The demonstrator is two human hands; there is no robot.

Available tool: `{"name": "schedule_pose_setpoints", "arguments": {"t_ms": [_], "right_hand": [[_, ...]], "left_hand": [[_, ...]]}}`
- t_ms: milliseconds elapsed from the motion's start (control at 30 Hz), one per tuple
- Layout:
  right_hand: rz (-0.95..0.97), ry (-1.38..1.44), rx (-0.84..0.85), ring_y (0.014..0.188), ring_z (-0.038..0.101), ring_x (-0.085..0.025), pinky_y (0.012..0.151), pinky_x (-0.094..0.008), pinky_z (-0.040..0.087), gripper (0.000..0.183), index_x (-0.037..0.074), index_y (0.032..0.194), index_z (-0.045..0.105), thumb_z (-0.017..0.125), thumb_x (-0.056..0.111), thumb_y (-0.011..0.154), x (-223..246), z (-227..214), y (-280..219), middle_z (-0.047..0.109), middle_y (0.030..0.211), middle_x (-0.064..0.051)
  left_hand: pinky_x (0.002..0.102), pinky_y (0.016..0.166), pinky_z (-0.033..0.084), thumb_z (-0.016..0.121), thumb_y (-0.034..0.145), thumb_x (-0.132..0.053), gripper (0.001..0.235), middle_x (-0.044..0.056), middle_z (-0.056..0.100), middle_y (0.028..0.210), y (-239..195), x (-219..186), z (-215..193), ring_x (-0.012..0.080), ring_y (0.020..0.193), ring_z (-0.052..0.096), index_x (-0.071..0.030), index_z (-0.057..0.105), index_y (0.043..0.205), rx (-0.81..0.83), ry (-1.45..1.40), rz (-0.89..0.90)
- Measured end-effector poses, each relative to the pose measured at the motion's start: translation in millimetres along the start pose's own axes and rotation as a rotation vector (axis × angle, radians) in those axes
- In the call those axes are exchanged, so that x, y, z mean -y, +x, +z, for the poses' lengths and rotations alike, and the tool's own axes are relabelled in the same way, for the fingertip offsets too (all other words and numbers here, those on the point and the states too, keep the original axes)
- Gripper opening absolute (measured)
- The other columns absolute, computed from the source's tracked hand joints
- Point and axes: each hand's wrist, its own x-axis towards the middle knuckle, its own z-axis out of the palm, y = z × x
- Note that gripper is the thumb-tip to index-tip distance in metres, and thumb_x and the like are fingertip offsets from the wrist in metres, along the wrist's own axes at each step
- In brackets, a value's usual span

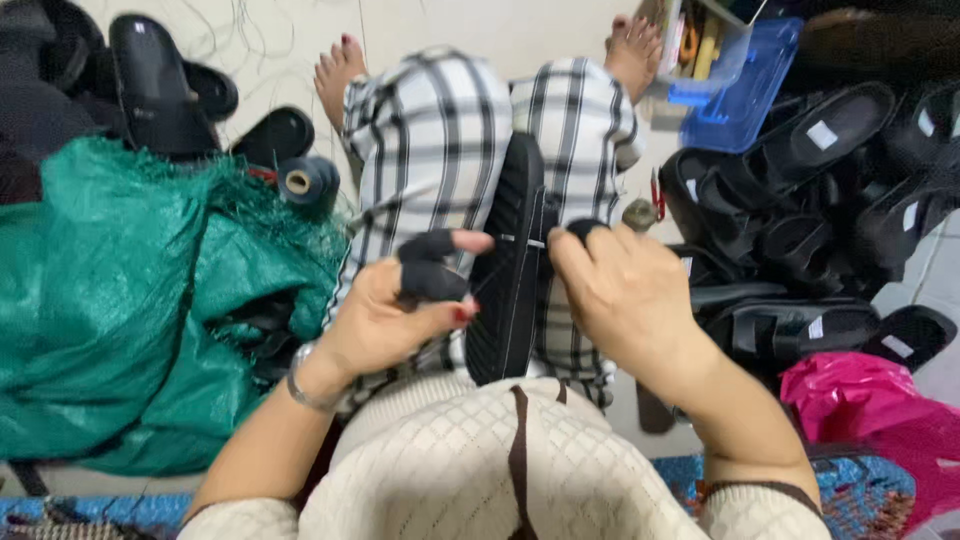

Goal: The person sits on the floor and sews a black shoe sole using a needle and thread. They hold the shoe with one hand and push the needle through the sole with the other, pulling the thread tight repeatedly.

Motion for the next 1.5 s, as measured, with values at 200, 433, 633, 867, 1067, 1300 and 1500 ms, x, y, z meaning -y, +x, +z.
{"name": "schedule_pose_setpoints", "arguments": {"t_ms": [200,433,633,867,1067,1300,1500], "right_hand": [[-0.042,0.222,-0.076,0.055,0.059,-0.02,0.052,-0.032,0.049,0.009,0.018,0.098,0.063,0.065,0.021,0.09,-14.8,-2.9,13.6,0.044,0.062,0.001],[-0.027,0.06,0.062,0.049,0.056,-0.018,0.046,-0.033,0.049,0.034,0.026,0.121,0.064,0.058,0.017,0.089,-5.1,-32.3,10.2,0.046,0.061,0.001],[0.234,0.432,0.281,0.059,0.068,-0.037,0.054,-0.047,0.054,0.039,0.02,0.127,0.067,0.065,0.02,0.087,-34.1,-73.1,-23.0,0.061,0.063,-0.013],[0.449,0.925,-0.162,0.09,0.073,-0.027,0.08,-0.035,0.057,0.03,0.015,0.11,0.077,0.084,0.022,0.083,-3.1,5.6,-4.4,0.072,0.097,-0.007],[-0.043,1.741,0.014,0.088,0.07,-0.021,0.08,-0.031,0.059,0.017,0.007,0.09,0.072,0.065,0.021,0.094,-41.5,6.4,-13.1,0.072,0.094,-0.011],[0.156,0.186,-0.123,0.044,0.056,-0.019,0.048,-0.031,0.049,0.035,0.023,0.101,0.077,0.073,0.011,0.068,-11.3,19.5,-10.8,0.051,0.049,0.002],[0.451,0.384,-0.408,0.065,0.069,-0.026,0.064,-0.033,0.055,0.008,0.015,0.095,0.079,0.083,0.01,0.089,-41.8,29.8,-51.1,0.073,0.076,0.0]], "left_hand": [[0.021,0.039,0.045,0.076,0.088,-0.01,0.02,0.008,0.065,0.052,10.6,-3.0,22.3,0.0102,0.043,0.058,-0.006,0.077,0.107,-0.073,-0.171,-0.408],[0.046,0.05,0.05,0.09,0.071,-0.054,0.055,0.016,0.055,0.066,-36.9,58.3,57.8,0.0386,0.059,0.063,-0.004,0.074,0.088,-0.15,0.722,-0.072],[0.029,0.043,0.036,0.095,0.068,-0.026,0.056,0.001,0.036,0.044,35.8,-37.8,30.4,0.0207,0.038,0.042,-0.01,0.042,0.058,-0.175,0.213,-0.37],[0.026,0.062,0.052,0.101,0.061,-0.025,0.091,-0.001,0.039,0.074,8.8,-16.9,20.8,0.017,0.055,0.053,-0.014,0.058,0.141,-0.184,0.299,-0.201],[0.019,0.053,0.05,0.076,0.092,-0.016,0.051,0.01,0.046,0.13,14.4,-20.2,20.2,0.0079,0.066,0.052,-0.009,0.052,0.136,0.076,0.297,-0.15],[0.03,0.059,0.053,0.081,0.087,-0.012,0.037,0.01,0.059,0.108,16.7,-2.4,21.4,0.0203,0.066,0.064,-0.008,0.071,0.122,-0.198,0.323,0.01],[0.046,0.083,0.052,0.077,0.087,0.001,0.019,0.019,0.063,0.098,-0.2,34.2,-56.6,0.0393,0.091,0.063,0.0,0.076,0.107,-0.272,0.807,0.346]]}}
